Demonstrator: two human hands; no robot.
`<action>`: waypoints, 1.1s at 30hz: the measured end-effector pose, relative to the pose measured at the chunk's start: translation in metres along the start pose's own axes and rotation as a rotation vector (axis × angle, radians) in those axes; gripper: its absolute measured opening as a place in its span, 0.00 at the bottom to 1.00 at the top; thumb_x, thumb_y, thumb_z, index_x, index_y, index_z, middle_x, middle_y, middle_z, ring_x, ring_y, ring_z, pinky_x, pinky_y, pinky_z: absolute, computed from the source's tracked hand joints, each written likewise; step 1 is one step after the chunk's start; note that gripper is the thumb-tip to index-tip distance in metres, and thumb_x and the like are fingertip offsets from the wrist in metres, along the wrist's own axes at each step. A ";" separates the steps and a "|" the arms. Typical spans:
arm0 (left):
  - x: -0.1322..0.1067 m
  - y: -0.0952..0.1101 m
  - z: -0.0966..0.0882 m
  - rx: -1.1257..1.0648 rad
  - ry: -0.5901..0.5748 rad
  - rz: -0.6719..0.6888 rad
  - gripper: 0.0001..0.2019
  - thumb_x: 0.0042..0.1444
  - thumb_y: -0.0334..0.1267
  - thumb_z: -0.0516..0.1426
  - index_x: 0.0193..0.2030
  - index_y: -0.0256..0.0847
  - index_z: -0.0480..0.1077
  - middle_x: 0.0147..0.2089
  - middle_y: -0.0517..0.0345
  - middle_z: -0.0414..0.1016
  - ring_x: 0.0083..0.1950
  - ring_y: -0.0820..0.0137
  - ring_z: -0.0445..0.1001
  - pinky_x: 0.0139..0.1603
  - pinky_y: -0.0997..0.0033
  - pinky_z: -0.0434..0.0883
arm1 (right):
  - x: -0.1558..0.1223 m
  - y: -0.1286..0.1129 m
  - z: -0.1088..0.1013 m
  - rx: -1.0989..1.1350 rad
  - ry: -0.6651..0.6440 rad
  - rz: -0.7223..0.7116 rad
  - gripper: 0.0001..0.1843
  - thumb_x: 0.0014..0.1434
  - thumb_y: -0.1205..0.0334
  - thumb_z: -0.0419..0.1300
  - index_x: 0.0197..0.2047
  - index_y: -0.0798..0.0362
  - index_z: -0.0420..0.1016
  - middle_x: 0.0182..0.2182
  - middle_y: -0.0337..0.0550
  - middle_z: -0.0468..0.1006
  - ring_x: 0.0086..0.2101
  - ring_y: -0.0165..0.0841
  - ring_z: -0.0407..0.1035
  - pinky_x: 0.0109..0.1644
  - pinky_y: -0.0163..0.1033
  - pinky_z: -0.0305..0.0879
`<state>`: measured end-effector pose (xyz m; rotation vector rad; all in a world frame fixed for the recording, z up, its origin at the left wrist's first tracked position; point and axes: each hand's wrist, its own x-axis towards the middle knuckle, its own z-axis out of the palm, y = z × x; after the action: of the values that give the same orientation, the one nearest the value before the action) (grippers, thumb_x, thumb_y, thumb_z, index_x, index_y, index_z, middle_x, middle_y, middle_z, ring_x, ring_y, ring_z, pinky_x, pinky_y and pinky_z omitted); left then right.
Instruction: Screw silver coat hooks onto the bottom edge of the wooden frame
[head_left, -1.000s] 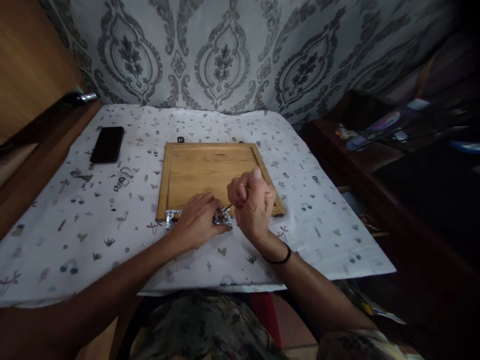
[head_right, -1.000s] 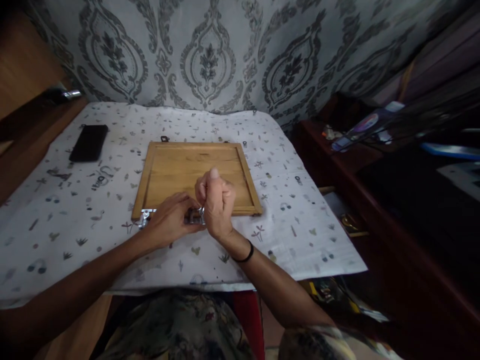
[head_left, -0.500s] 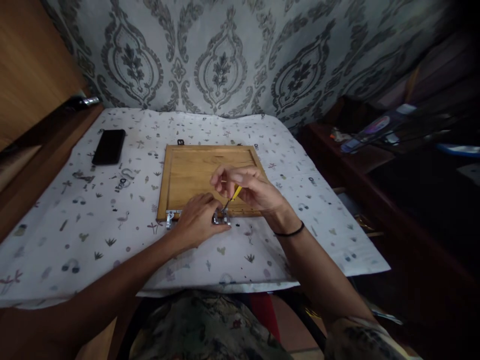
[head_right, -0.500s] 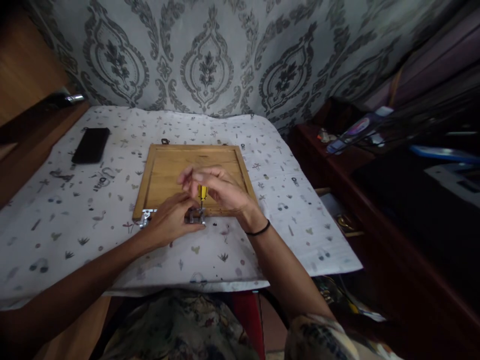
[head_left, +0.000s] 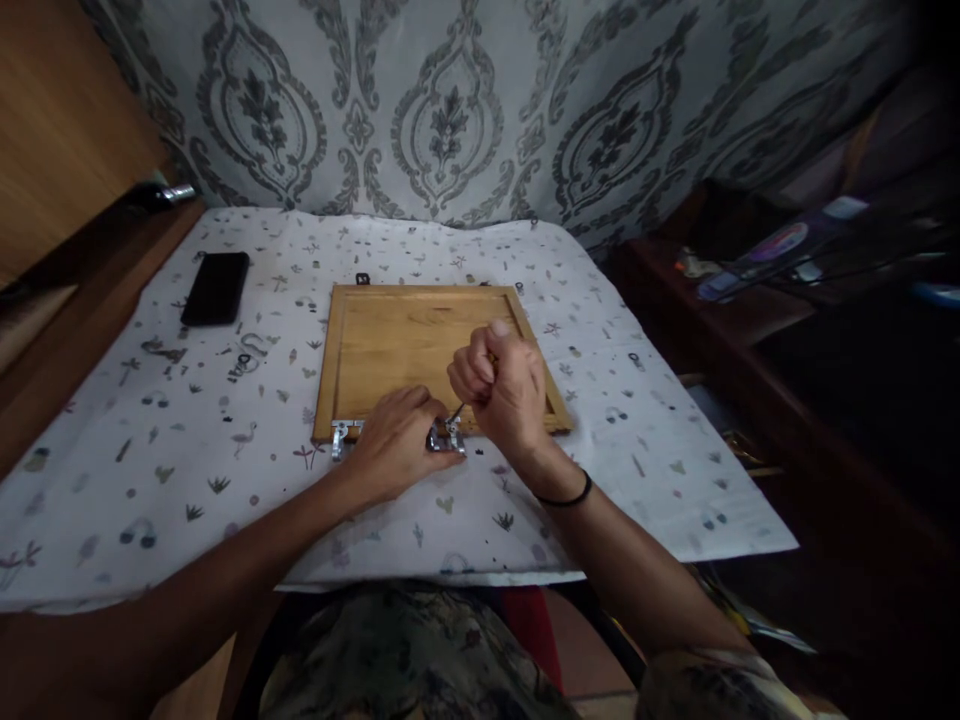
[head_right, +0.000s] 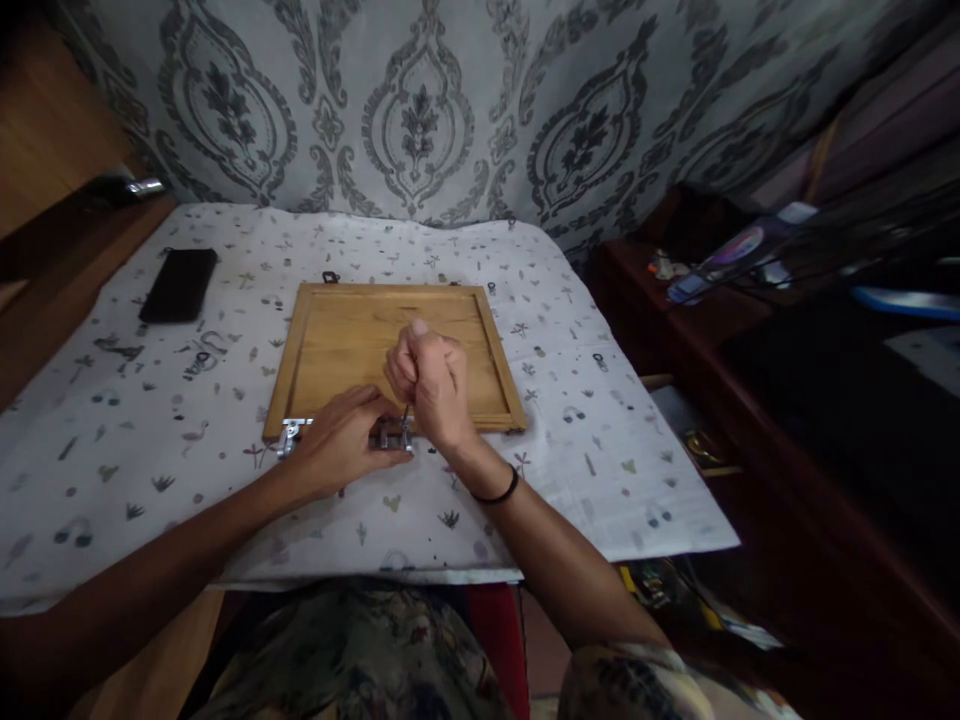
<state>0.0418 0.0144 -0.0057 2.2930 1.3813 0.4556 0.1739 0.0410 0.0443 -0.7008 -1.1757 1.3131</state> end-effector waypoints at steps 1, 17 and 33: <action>0.000 0.000 0.000 0.000 0.007 0.005 0.18 0.53 0.47 0.71 0.45 0.41 0.76 0.45 0.52 0.77 0.50 0.54 0.76 0.52 0.55 0.72 | -0.004 0.002 0.004 -0.028 0.090 -0.061 0.37 0.63 0.30 0.59 0.17 0.48 0.52 0.13 0.28 0.46 0.15 0.23 0.40 0.18 0.34 0.41; 0.001 0.001 -0.002 0.012 -0.004 0.018 0.18 0.55 0.48 0.70 0.46 0.40 0.76 0.50 0.48 0.78 0.55 0.51 0.76 0.56 0.50 0.73 | 0.025 -0.004 -0.037 0.018 -0.458 0.105 0.26 0.61 0.47 0.66 0.18 0.54 0.74 0.25 0.43 0.76 0.26 0.29 0.70 0.30 0.34 0.67; -0.001 -0.003 0.005 0.016 0.051 0.030 0.17 0.55 0.48 0.70 0.44 0.40 0.76 0.45 0.51 0.77 0.50 0.54 0.76 0.52 0.54 0.72 | -0.017 0.013 0.012 -0.100 0.269 -0.237 0.34 0.70 0.40 0.56 0.19 0.49 0.53 0.15 0.31 0.50 0.17 0.25 0.44 0.21 0.36 0.41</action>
<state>0.0416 0.0137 -0.0116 2.3327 1.3809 0.5177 0.1604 0.0242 0.0315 -0.7596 -1.0731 0.9357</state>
